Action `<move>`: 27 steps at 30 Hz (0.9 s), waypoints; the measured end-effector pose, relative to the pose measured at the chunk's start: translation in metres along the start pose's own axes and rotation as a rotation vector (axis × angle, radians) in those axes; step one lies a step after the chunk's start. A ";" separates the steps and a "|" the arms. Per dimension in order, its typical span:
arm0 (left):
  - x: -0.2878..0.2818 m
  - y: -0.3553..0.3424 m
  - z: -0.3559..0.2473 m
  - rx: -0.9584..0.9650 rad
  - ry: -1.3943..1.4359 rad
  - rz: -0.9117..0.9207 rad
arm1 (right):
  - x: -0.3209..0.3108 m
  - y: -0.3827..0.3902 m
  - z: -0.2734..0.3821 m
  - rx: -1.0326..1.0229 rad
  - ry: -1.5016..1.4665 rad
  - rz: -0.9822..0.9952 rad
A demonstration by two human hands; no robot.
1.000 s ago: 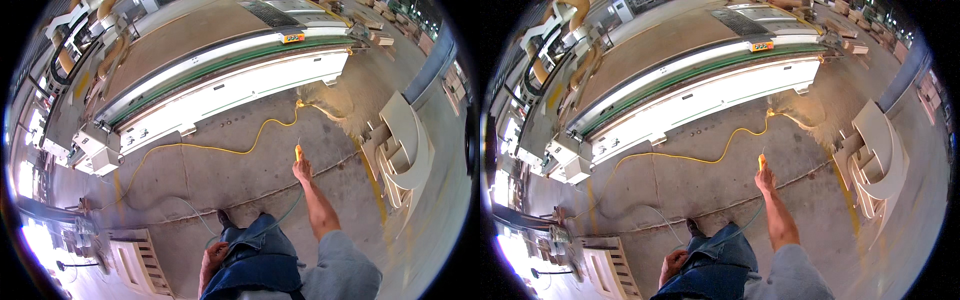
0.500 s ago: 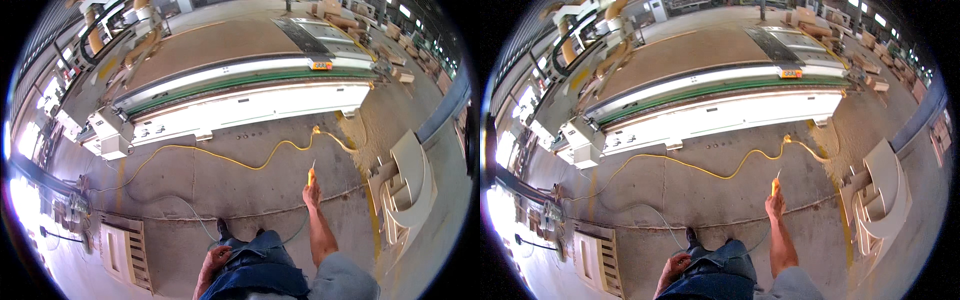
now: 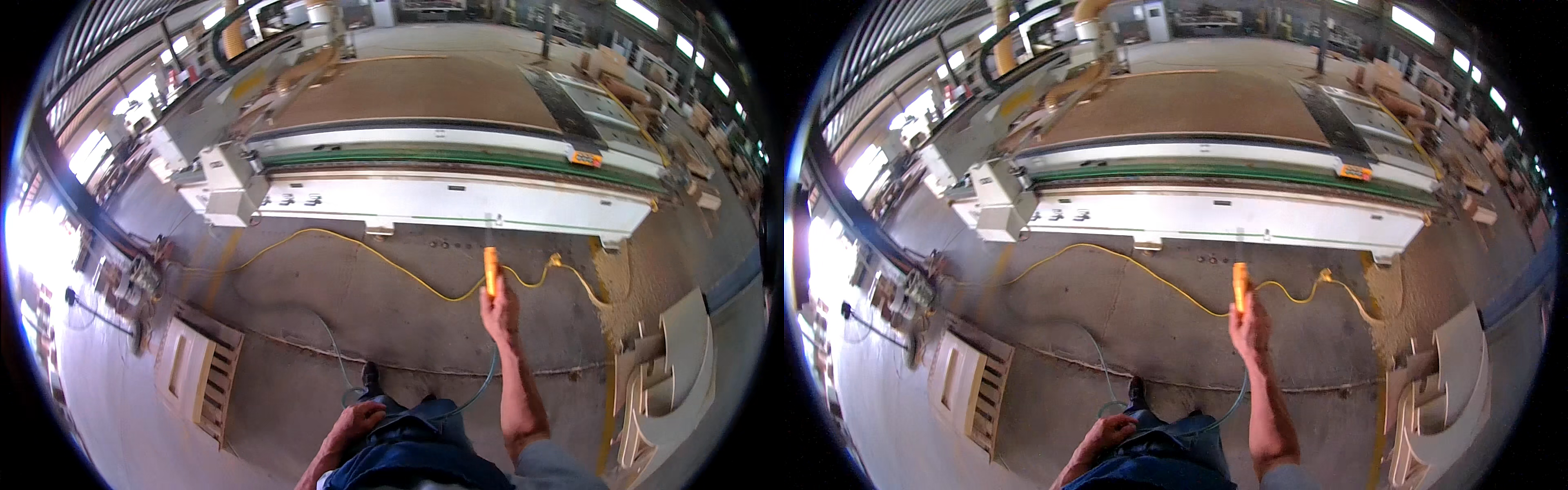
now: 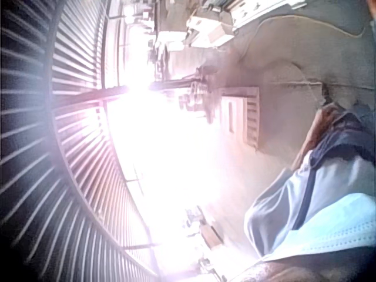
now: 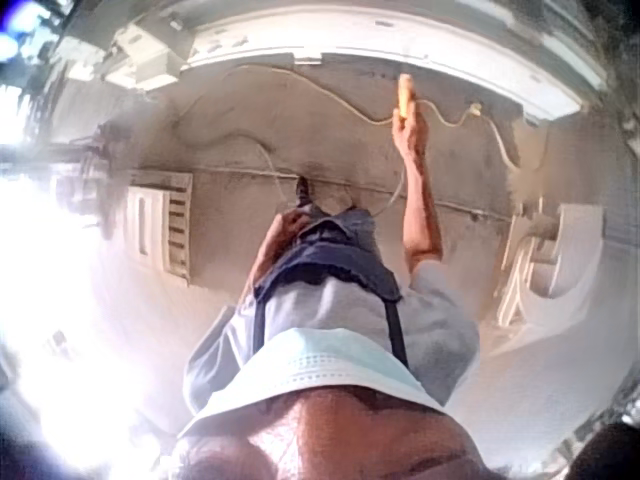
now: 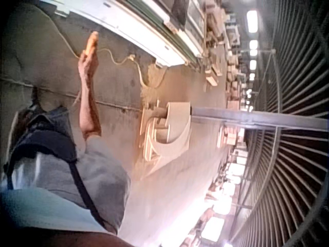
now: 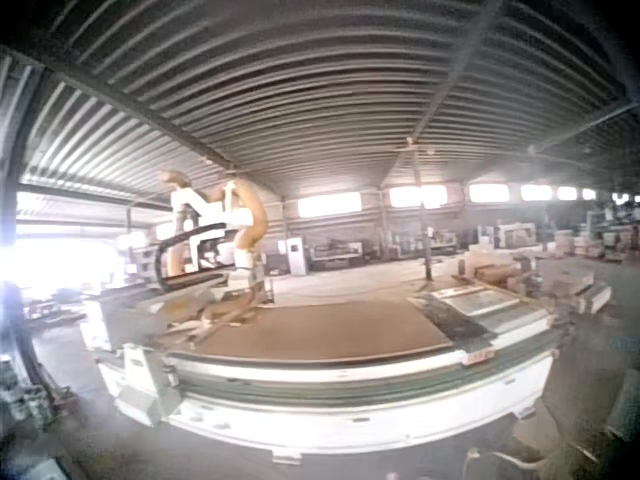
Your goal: The person walks through a workshop and uses a handheld air blower to clean a CNC machine table. They then pick up a large wooden board, place it on the machine, and adjust its position before interacting with the control panel.
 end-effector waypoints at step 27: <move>-0.184 0.029 0.111 0.383 -0.143 -0.472 | 0.146 0.044 0.019 1.003 -0.998 -0.139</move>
Point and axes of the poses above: each hand's wrist, its own y-axis away from the middle knuckle, its own x-axis out of the palm, z = x × y, the point moved 5 cm from there along -y, towards the middle knuckle, and after that the axes turned 11 degrees about -x, right-handed, at the moved point
